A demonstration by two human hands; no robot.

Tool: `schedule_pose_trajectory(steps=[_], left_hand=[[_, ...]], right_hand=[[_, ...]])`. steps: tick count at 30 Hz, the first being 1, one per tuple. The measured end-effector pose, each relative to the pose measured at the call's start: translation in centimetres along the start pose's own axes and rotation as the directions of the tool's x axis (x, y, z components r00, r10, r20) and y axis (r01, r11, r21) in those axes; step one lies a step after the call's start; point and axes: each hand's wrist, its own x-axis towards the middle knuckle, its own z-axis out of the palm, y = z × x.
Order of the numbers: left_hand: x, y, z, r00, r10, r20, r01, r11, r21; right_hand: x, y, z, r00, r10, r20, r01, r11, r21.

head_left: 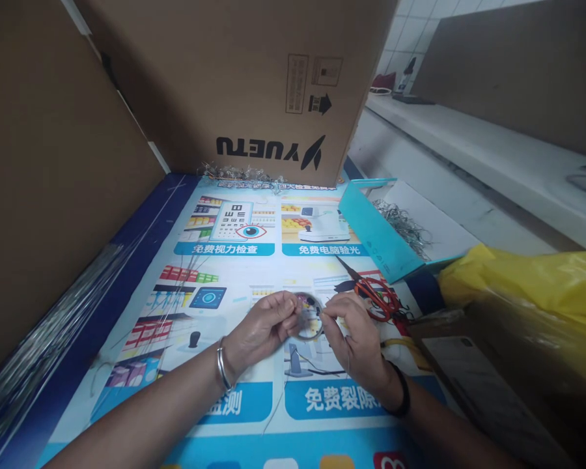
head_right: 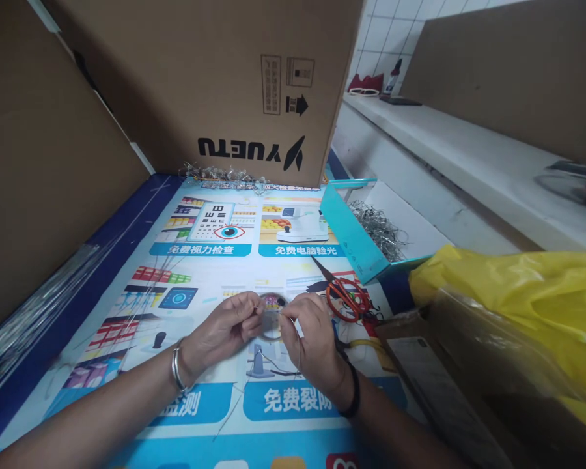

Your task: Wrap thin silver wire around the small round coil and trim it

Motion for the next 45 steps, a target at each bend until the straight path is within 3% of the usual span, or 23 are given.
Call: schedule_pose_trajectory(steps=[45], left_hand=[[-0.01,-0.14,-0.18,0.999,0.045,-0.012,-0.045,0.999,0.012]], right_hand=[[0.04,0.16,0.12,1.0,-0.011,0.004,0.011,1.0,-0.026]])
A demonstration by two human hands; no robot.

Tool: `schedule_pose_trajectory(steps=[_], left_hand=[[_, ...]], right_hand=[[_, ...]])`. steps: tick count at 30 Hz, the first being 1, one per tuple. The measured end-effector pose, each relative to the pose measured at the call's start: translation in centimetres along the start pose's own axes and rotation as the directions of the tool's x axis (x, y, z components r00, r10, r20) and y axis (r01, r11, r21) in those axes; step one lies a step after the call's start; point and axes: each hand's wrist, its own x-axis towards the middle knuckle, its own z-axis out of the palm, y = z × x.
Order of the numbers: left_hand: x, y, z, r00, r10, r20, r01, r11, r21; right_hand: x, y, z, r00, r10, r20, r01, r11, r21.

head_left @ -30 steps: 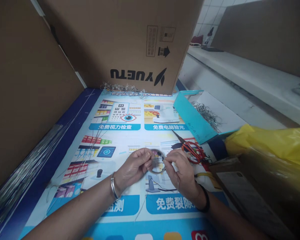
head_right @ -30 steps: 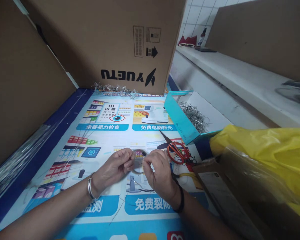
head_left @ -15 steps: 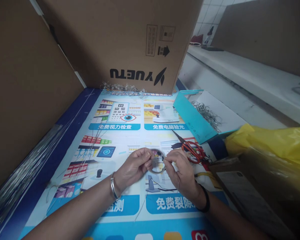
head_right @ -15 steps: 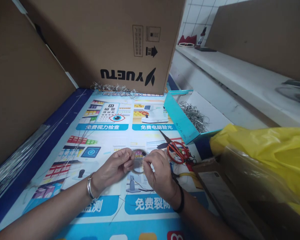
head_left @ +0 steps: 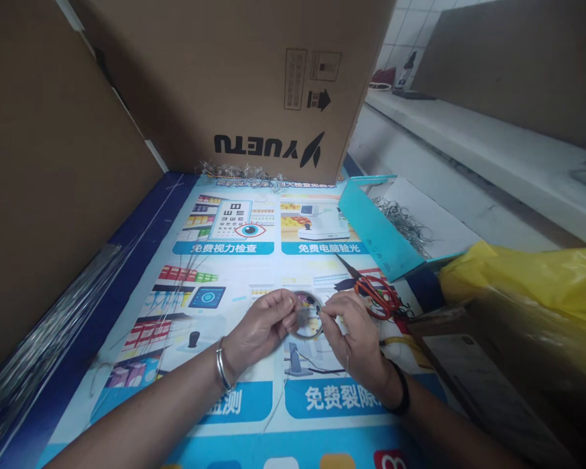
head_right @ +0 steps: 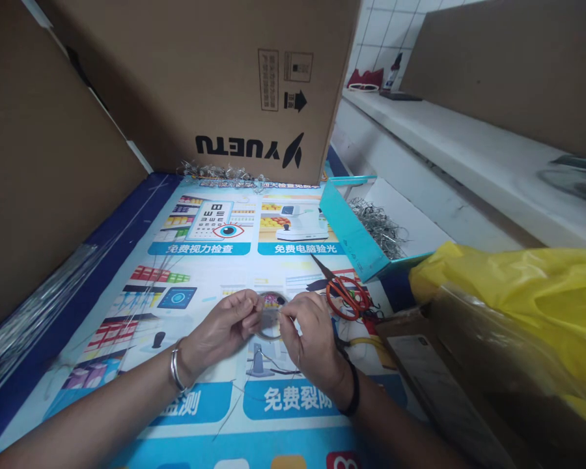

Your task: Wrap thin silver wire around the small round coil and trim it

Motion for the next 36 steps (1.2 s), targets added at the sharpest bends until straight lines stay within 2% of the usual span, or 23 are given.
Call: schedule_pose_trajectory(steps=[13,24,36], left_hand=[[-0.1,-0.09,-0.06,1.0,0.019,-0.021,-0.018,0.999,0.039],[-0.22,0.02,0.7,0.98,0.122,-0.159,-0.094,0.98,0.175],[-0.19,0.09,0.71,0.992,0.055,-0.11,-0.046,0.995,0.091]], right_hand=[[0.0,-0.1,0.09,1.0,-0.027,-0.002,0.026,0.999,-0.041],[-0.1,-0.14,0.13,1.0,0.001,0.017,0.001,0.995,-0.1],[0.0,-0.32,0.04,1.0,-0.015,0.019,0.016,0.997,-0.074]])
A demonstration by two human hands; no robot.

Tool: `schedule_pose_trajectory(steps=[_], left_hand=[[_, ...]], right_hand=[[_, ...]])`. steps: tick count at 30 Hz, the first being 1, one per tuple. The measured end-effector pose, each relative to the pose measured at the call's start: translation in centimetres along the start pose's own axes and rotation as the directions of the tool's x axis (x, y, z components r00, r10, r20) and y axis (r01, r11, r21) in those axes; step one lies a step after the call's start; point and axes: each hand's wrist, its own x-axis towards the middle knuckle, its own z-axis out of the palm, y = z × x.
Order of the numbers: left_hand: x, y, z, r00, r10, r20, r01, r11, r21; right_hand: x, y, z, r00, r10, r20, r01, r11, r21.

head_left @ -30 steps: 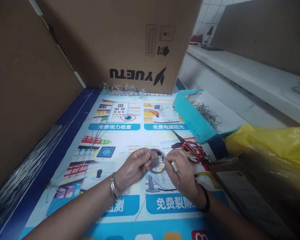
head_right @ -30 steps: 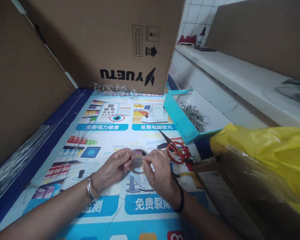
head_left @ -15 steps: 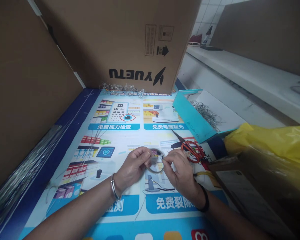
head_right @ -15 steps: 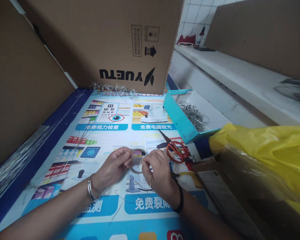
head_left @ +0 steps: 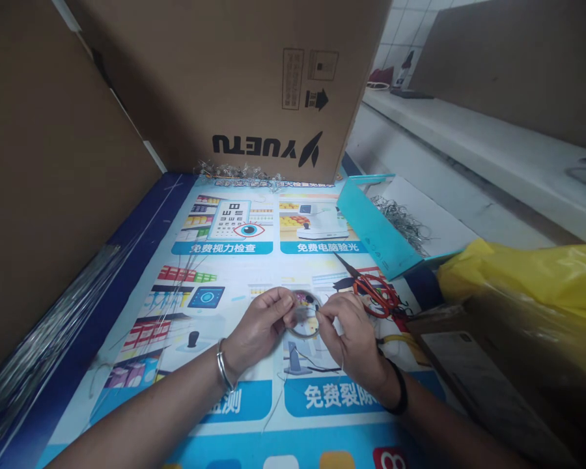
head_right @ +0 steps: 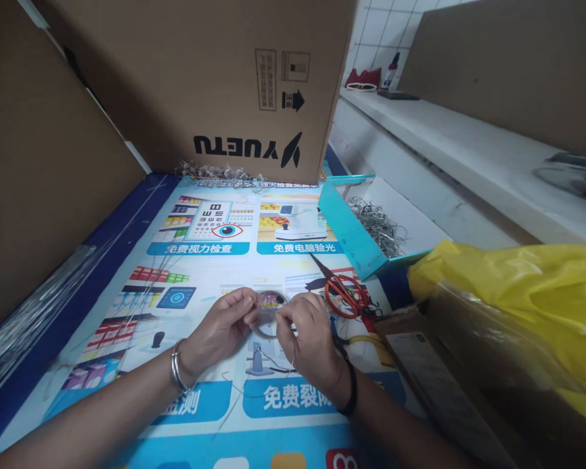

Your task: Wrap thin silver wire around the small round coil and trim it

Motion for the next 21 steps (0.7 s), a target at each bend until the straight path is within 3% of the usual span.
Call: schedule_pose_trajectory(steps=[21], left_hand=[[0.01,0.04,-0.1,0.998,-0.06,0.037,0.062,0.995,-0.075]], right_hand=[[0.05,-0.02,0.08,1.0,0.016,0.0,-0.016,1.0,-0.005]])
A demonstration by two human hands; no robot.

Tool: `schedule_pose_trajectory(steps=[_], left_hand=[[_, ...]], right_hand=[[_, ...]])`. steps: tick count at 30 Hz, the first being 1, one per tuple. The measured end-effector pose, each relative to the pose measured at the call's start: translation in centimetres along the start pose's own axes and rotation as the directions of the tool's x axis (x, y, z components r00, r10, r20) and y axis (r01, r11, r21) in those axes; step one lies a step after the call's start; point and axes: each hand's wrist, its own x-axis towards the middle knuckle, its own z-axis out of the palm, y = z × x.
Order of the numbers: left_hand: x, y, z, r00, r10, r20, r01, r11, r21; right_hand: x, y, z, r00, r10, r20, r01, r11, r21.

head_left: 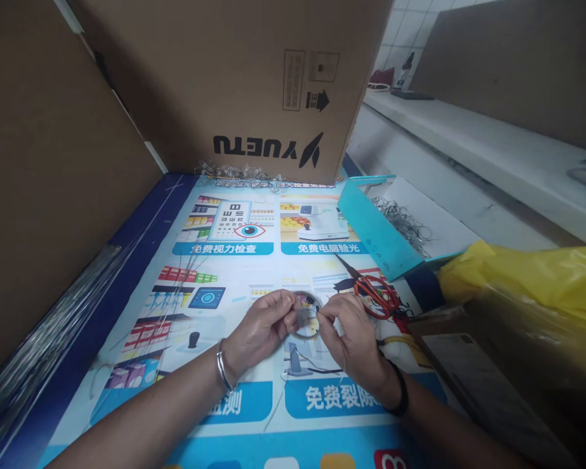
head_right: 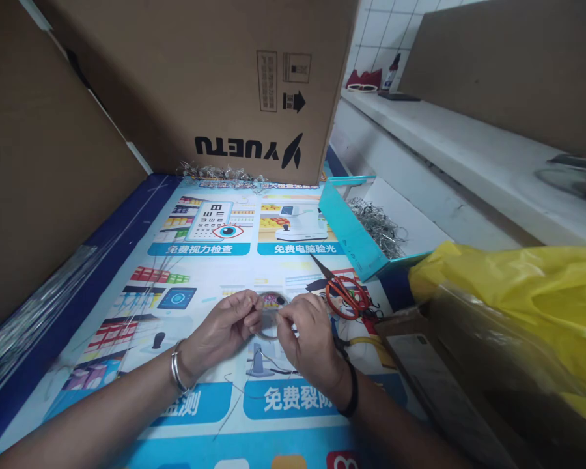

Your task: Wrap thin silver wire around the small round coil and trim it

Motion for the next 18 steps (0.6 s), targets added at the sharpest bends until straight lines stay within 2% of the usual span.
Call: schedule_pose_trajectory(steps=[18], left_hand=[[-0.01,-0.1,-0.01,0.998,-0.035,0.046,0.037,0.998,-0.043]], right_hand=[[-0.15,0.09,0.03,1.0,-0.009,0.003,0.009,1.0,-0.005]])
